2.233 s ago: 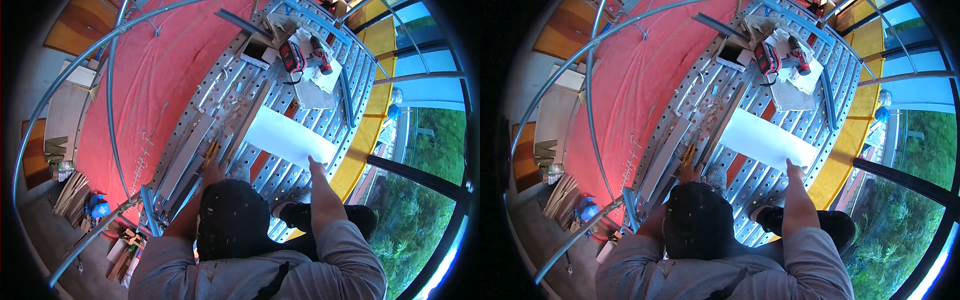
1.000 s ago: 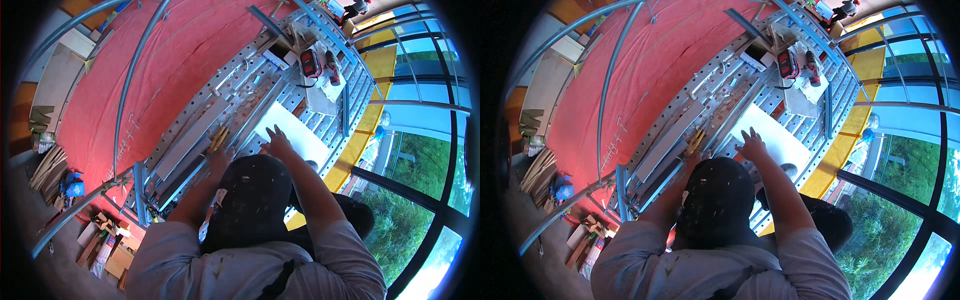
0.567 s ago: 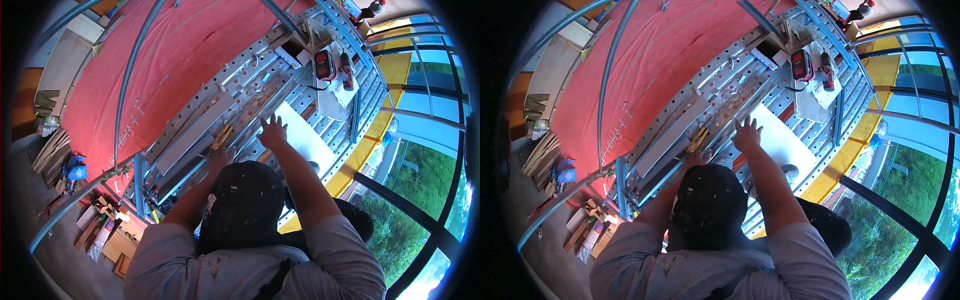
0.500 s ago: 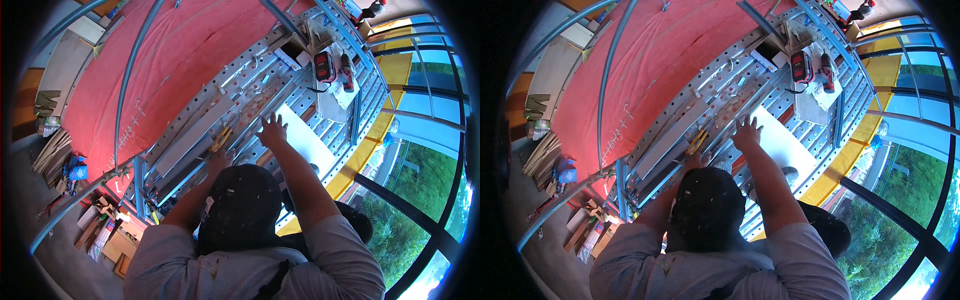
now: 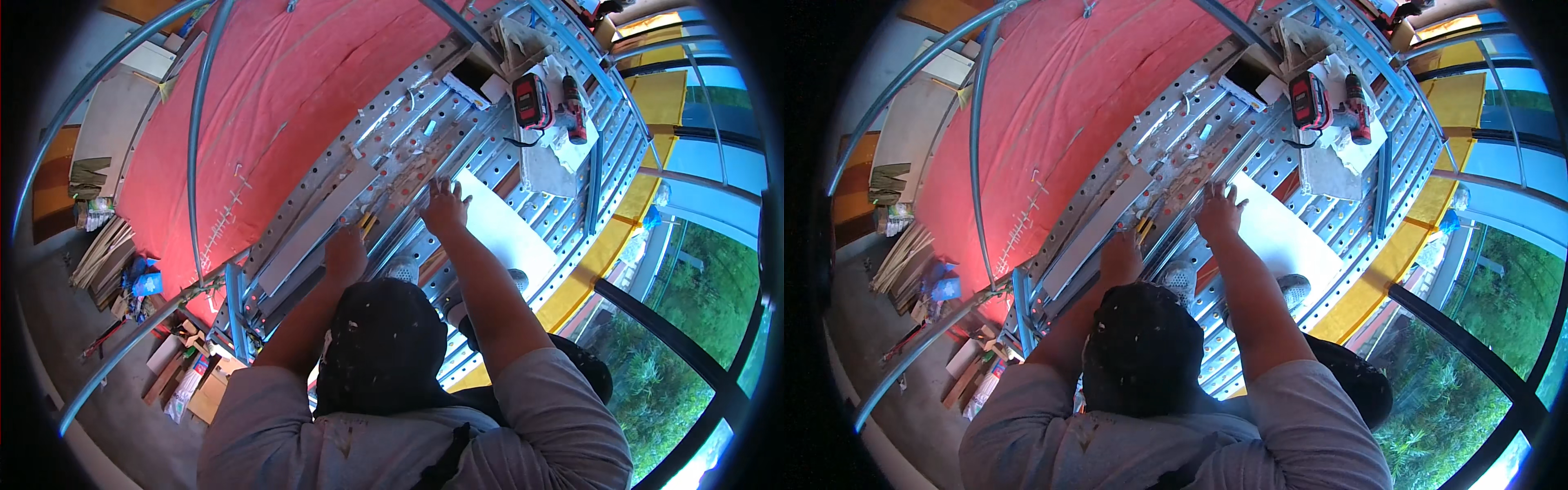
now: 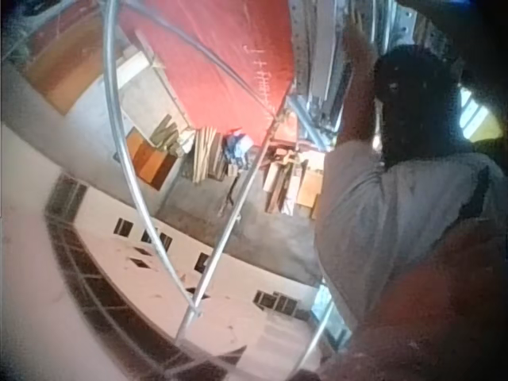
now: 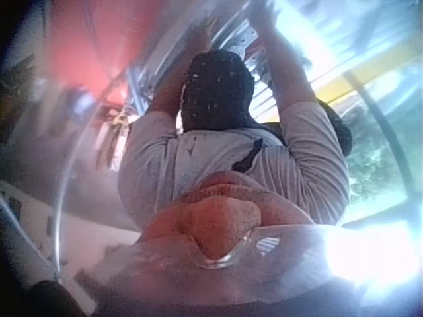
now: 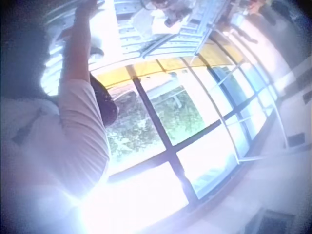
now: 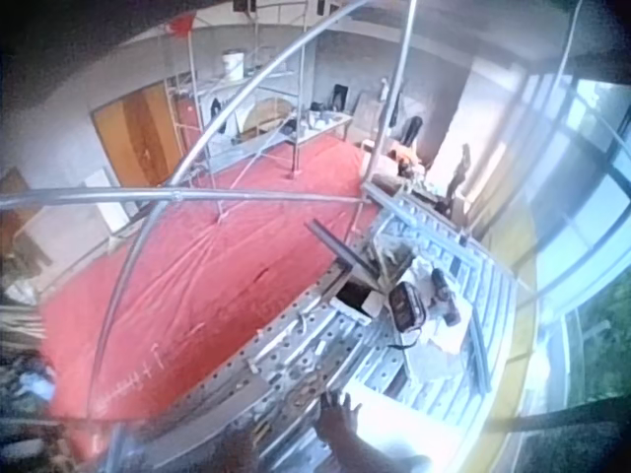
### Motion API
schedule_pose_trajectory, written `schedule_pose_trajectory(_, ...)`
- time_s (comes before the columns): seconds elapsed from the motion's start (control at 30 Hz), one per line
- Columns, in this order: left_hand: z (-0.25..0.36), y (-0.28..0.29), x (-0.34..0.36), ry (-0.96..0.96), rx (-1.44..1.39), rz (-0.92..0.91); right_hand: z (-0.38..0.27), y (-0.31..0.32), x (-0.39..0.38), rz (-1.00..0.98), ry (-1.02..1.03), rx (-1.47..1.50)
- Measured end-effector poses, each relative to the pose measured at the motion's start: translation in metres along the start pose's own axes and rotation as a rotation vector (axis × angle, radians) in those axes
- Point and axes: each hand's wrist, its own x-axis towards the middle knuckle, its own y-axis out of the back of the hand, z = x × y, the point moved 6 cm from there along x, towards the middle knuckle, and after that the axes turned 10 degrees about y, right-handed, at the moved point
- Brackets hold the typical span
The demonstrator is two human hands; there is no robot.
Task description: The person cuts a white rectangular panel with a utility knife while standing on scaffolding, then lifts the panel to fit it into an opening in the ceiling.
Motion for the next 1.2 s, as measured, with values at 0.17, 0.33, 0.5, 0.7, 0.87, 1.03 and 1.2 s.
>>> schedule_pose_trajectory(0.17, 0.017, 0.002, 0.003, -0.047, 0.053, 0.053, 0.016, -0.005, -0.002, -0.032, -0.059, 0.015)
schedule_pose_trajectory(0.33, 0.011, -0.001, 0.010, -0.062, 0.118, 0.006, 0.009, 0.005, -0.001, -0.079, -0.027, -0.007)
schedule_pose_trajectory(0.5, 0.040, 0.028, 0.021, -0.060, -0.250, 0.150, 0.013, 0.009, 0.000, -0.121, -0.020, 0.002)
schedule_pose_trajectory(0.7, 0.101, 0.033, 0.084, 0.008, -0.573, -0.160, 0.018, 0.003, 0.000, -0.055, -0.019, 0.003)
schedule_pose_trajectory(0.87, 0.143, 0.026, 0.110, -0.119, -0.563, -0.142, 0.019, 0.005, 0.000, -0.062, -0.012, 0.057)
schedule_pose_trajectory(1.03, 0.156, 0.021, 0.113, -0.090, -0.463, -0.223, 0.019, 0.004, -0.004, -0.101, 0.029, 0.030)
schedule_pose_trajectory(1.2, 0.161, 0.028, 0.119, -0.144, -0.376, -0.180, 0.016, 0.011, -0.003, -0.079, 0.022, -0.001)
